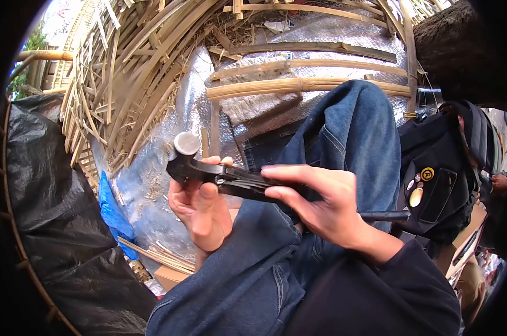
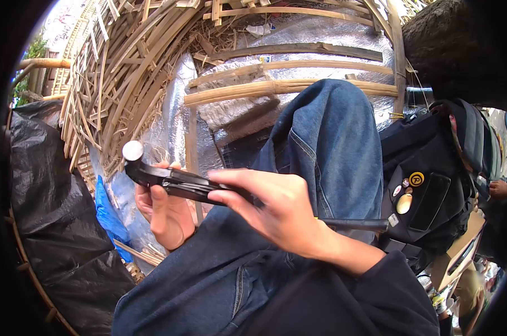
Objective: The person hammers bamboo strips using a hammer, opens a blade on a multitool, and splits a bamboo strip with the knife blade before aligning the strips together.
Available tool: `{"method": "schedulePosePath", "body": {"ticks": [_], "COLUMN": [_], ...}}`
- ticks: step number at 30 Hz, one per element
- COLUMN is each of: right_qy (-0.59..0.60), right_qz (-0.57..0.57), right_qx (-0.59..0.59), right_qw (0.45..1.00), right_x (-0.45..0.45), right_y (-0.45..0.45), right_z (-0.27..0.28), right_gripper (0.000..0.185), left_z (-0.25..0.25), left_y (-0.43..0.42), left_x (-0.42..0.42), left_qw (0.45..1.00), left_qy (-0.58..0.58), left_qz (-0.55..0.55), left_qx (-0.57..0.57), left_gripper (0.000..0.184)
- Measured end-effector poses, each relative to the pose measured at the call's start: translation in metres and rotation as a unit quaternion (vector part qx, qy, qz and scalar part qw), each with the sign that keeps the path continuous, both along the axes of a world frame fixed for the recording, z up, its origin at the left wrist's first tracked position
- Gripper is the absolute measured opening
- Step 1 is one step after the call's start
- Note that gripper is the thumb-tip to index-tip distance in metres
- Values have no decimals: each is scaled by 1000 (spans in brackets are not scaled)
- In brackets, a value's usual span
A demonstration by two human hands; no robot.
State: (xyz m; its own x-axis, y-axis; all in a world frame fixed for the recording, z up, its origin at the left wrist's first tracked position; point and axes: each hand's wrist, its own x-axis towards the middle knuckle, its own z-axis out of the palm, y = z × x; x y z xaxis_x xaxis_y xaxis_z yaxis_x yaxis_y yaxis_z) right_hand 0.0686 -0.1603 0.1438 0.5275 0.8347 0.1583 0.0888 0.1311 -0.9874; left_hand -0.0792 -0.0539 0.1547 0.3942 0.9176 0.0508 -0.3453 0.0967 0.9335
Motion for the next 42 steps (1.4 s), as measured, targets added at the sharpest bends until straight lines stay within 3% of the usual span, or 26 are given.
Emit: {"method": "schedulePosePath", "body": {"ticks": [2,8,11,15,18,20,23,27,30,32,34,36,38,41,42], "right_qy": [-66,40,129,211,198,172,149,179,171,79,48,62,53,325,326], "right_qz": [-17,48,151,152,114,105,93,90,93,64,47,24,33,37,37], "right_qx": [38,-28,-23,-50,-54,-42,-38,-76,-77,-35,-20,0,17,0,-4], "right_qw": [997,998,980,964,972,979,984,977,978,994,998,998,998,945,945], "right_x": [3,14,22,19,8,7,6,5,4,3,-2,-11,-15,-40,-39], "right_y": [-5,-9,-4,-4,-7,-9,-10,-10,-10,-10,-11,-10,-6,-2,-3], "right_z": [2,11,2,-6,-17,-25,-28,-25,-21,-13,-2,5,5,-5,-5], "right_gripper": [27,15,10,10,9,10,12,14,12,11,13,14,19,40,40], "left_z": [-2,-10,-7,1,3,4,7,6,2,-2,-12,-16,-13,-19,-21], "left_y": [-1,0,0,1,0,-1,-2,-2,-1,-3,2,7,10,15,14], "left_x": [-6,-18,-23,-14,-9,-11,-10,-4,-6,-3,-12,-10,-8,-7,-8], "left_qw": [998,989,995,999,999,989,983,986,990,996,988,930,914,896,895], "left_qy": [-63,-128,-75,-6,9,115,162,156,129,-54,-102,-285,-310,-340,-341], "left_qz": [14,-67,-61,-41,-30,-57,-56,-30,-46,-41,-81,-152,-158,-193,-191], "left_qx": [-23,37,12,12,27,78,60,47,32,-61,-83,-175,-208,-211,-214], "left_gripper": [57,56,55,51,52,46,48,50,48,50,50,44,36,35,35]}}
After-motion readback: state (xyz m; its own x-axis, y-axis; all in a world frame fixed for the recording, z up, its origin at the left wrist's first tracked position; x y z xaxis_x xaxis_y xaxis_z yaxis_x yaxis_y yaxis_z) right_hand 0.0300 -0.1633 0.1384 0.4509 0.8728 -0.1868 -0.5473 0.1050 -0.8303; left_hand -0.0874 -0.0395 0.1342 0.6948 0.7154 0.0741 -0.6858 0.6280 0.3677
